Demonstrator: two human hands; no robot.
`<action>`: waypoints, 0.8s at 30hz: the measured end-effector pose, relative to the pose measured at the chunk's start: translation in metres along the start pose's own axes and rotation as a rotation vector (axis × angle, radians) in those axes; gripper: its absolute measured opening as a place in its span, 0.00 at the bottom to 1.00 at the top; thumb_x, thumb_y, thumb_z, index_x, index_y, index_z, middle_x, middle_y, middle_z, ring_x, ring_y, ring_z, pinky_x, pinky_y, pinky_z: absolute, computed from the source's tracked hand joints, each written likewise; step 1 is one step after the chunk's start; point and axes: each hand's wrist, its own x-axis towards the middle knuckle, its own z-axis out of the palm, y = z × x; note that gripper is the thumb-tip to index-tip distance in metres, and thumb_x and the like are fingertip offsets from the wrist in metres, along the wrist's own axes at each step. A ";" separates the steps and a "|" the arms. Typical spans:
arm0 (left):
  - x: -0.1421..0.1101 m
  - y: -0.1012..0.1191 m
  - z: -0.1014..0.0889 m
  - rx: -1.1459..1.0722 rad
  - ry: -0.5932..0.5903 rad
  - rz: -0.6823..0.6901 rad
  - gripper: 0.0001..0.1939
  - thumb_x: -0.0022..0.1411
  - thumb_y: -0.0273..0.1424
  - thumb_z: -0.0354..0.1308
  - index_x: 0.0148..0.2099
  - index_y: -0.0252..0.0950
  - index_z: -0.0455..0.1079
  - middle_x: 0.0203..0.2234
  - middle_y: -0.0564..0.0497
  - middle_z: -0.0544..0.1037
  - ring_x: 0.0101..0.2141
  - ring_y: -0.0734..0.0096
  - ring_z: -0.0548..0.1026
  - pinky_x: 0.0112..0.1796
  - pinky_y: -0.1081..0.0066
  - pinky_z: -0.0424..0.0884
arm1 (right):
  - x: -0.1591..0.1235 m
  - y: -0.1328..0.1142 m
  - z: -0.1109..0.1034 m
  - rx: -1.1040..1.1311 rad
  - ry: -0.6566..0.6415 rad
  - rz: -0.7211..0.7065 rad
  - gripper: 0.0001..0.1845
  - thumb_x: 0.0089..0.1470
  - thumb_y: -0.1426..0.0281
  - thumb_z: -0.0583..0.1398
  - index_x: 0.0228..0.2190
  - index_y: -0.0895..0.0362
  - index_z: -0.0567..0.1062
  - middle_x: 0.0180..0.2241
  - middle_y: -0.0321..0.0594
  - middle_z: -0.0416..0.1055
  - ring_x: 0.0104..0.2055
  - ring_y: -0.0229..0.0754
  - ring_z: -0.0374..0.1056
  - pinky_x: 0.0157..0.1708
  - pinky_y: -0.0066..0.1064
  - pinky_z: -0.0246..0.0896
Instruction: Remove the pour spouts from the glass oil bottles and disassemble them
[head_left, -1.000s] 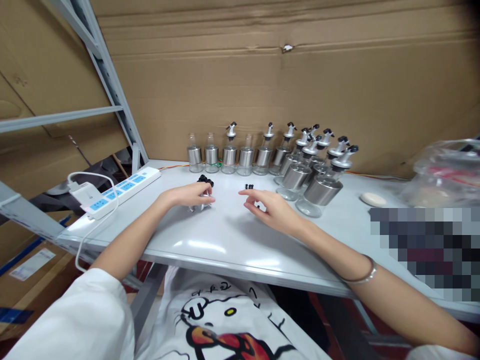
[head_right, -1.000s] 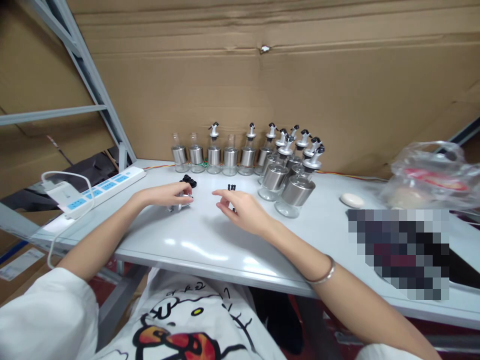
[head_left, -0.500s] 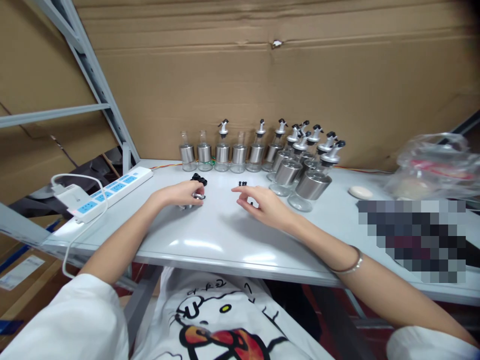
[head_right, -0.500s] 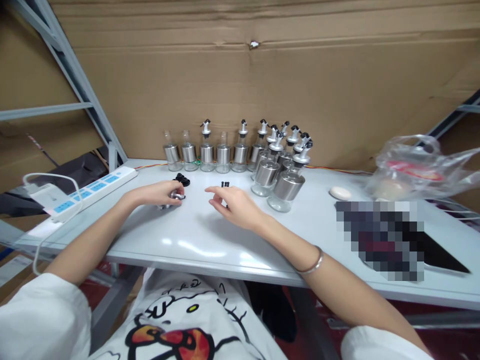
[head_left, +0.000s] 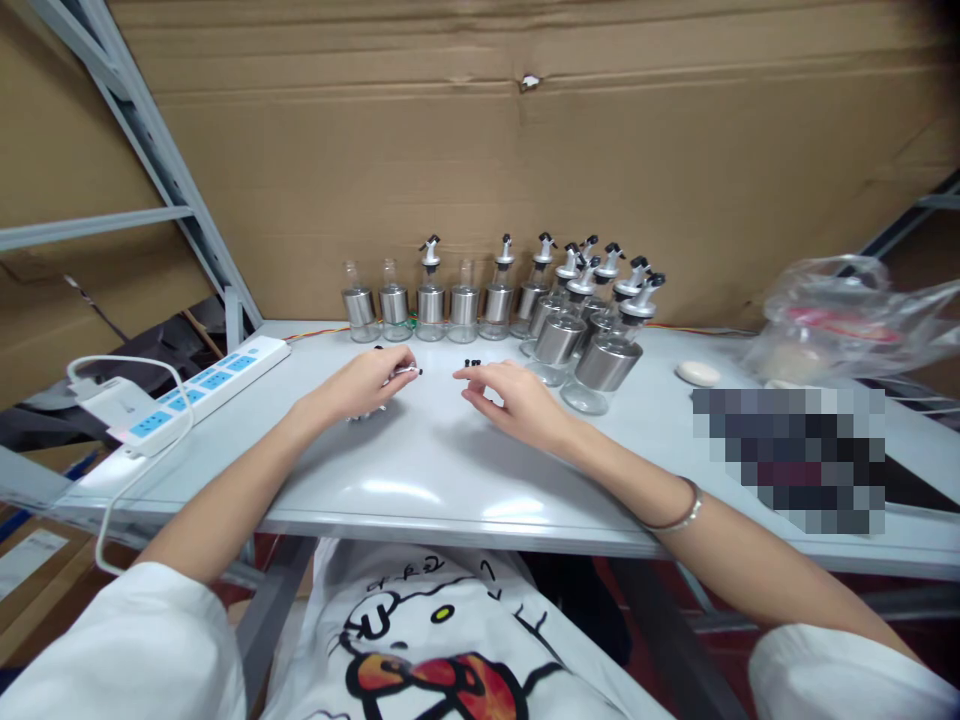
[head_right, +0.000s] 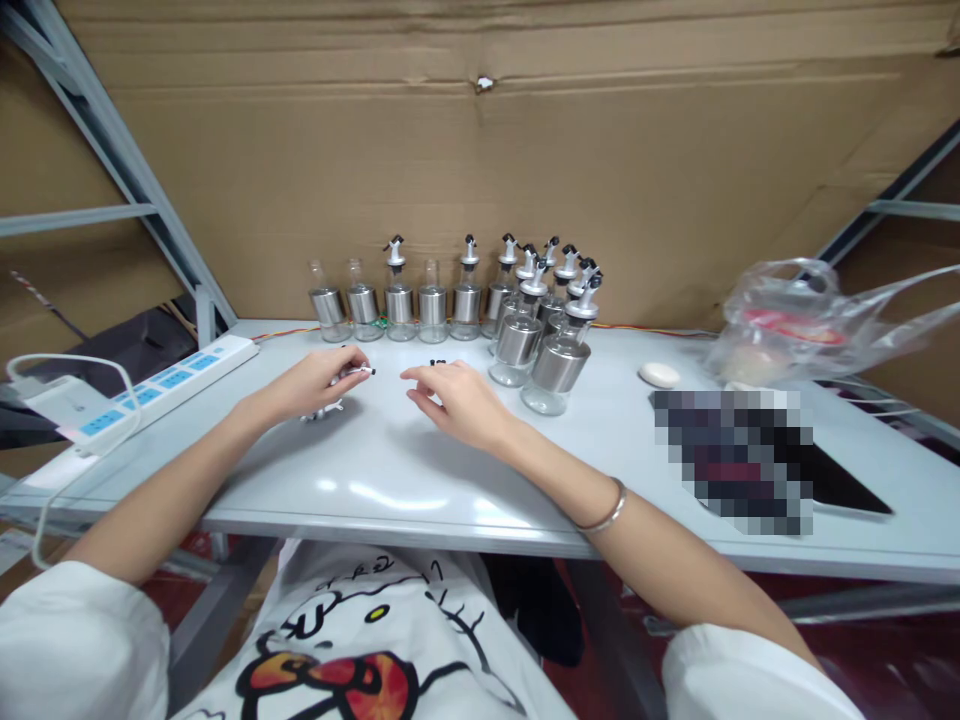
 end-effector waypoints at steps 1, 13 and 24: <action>-0.001 0.006 0.003 -0.040 0.011 0.010 0.15 0.66 0.41 0.43 0.42 0.36 0.63 0.31 0.49 0.74 0.31 0.67 0.71 0.34 0.69 0.65 | 0.000 0.000 0.000 -0.021 -0.001 -0.001 0.12 0.62 0.69 0.54 0.45 0.58 0.71 0.32 0.41 0.76 0.36 0.42 0.71 0.39 0.35 0.60; -0.010 0.042 0.026 -0.423 -0.108 0.069 0.14 0.68 0.43 0.41 0.40 0.38 0.57 0.34 0.49 0.77 0.31 0.70 0.71 0.34 0.70 0.65 | 0.000 -0.002 -0.001 -0.113 -0.075 -0.212 0.15 0.65 0.67 0.49 0.33 0.59 0.72 0.29 0.41 0.73 0.32 0.40 0.68 0.35 0.33 0.53; -0.011 0.045 0.026 -0.448 -0.134 0.115 0.15 0.68 0.44 0.40 0.40 0.38 0.56 0.32 0.50 0.75 0.32 0.69 0.72 0.35 0.69 0.66 | 0.001 -0.006 -0.007 -0.095 -0.089 -0.262 0.14 0.65 0.69 0.48 0.30 0.57 0.69 0.28 0.38 0.72 0.30 0.38 0.64 0.41 0.34 0.50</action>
